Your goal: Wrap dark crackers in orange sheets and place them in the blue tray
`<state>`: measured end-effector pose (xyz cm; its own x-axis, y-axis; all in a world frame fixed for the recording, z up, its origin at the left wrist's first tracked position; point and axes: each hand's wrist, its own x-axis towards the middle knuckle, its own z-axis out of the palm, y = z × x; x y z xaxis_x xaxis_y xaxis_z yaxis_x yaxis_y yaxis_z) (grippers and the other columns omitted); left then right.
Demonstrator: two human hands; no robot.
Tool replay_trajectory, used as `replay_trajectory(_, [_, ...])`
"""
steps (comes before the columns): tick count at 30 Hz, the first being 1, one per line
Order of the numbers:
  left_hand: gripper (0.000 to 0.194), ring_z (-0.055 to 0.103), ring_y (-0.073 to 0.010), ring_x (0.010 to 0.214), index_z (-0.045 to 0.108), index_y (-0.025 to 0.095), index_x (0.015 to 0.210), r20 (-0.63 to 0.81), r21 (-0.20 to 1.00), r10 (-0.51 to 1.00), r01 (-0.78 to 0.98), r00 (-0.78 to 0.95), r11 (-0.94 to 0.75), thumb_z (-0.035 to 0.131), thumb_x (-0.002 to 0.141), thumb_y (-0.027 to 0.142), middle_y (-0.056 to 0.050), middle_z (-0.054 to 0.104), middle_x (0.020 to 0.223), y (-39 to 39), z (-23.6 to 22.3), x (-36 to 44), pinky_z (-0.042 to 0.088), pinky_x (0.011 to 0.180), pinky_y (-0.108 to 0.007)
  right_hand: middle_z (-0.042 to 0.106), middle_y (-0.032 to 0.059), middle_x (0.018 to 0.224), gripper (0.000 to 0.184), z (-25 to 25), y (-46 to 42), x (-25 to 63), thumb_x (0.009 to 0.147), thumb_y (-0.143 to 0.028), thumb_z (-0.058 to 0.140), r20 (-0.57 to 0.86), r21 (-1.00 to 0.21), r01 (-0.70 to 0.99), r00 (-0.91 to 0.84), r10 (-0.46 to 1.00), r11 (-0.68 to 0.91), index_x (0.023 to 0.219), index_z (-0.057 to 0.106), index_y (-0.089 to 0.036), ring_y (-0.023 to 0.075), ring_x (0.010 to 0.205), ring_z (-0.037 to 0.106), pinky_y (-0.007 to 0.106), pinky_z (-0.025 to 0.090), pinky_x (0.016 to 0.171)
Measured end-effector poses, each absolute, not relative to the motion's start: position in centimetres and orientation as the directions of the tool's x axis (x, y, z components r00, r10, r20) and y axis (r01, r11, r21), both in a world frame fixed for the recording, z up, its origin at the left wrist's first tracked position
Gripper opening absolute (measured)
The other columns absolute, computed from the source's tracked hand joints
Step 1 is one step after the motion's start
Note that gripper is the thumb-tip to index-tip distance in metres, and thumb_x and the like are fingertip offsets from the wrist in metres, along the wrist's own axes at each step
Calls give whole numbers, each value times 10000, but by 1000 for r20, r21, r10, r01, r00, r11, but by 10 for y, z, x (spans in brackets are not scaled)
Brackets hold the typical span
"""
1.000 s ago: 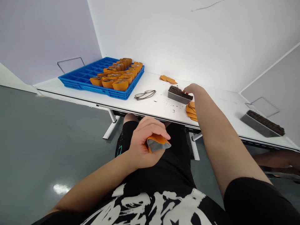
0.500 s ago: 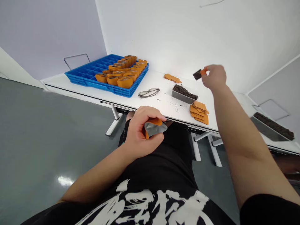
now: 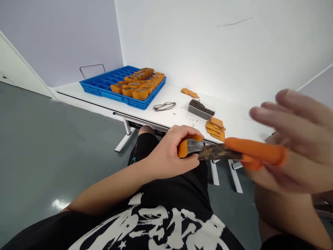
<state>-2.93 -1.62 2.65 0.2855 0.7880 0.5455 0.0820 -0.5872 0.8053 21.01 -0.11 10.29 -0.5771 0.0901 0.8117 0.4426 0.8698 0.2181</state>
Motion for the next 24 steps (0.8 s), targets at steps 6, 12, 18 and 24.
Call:
replay_trajectory(6, [415, 650, -265, 1108, 623, 222, 1142, 496, 847, 814, 41, 303, -531, 669, 735, 152, -59, 698, 1153, -16, 19, -23, 507, 1021, -450, 502, 33, 1652, 230, 79, -1, 203, 900, -68, 705, 670, 517, 326, -730, -137, 791, 763, 603, -222, 276, 1568, 434, 400, 477, 1256])
replay_trajectory(12, [376, 657, -237, 1018, 639, 207, 1100, 285, 944, 859, 32, 425, -329, 680, 728, 168, -44, 672, 1077, -15, 17, -20, 543, 924, -386, 600, 78, 1565, 227, 70, -9, 199, 872, -17, 695, 587, 425, 389, -806, 79, 817, 824, 613, -224, 346, 1584, 396, 534, 512, 1208])
replay_trajectory(18, [405, 619, -211, 932, 624, 191, 1092, 191, 973, 874, 30, 447, -228, 678, 691, 164, -23, 648, 1005, -10, 10, -24, 537, 848, -342, 739, 103, 1334, 184, 67, 6, 189, 886, -35, 739, 572, 68, 356, -779, 256, 932, 979, 694, -188, 318, 1432, 573, 546, 558, 1173])
replay_trajectory(24, [461, 629, -202, 950, 642, 183, 1163, 146, 985, 834, -5, 532, -170, 649, 703, 172, -43, 667, 1086, -1, 2, -28, 528, 873, -333, 686, 53, 1439, 327, 68, 20, 200, 990, -166, 668, 501, -224, 305, -778, 378, 925, 1293, 705, -282, 238, 1409, 608, 438, 543, 1199])
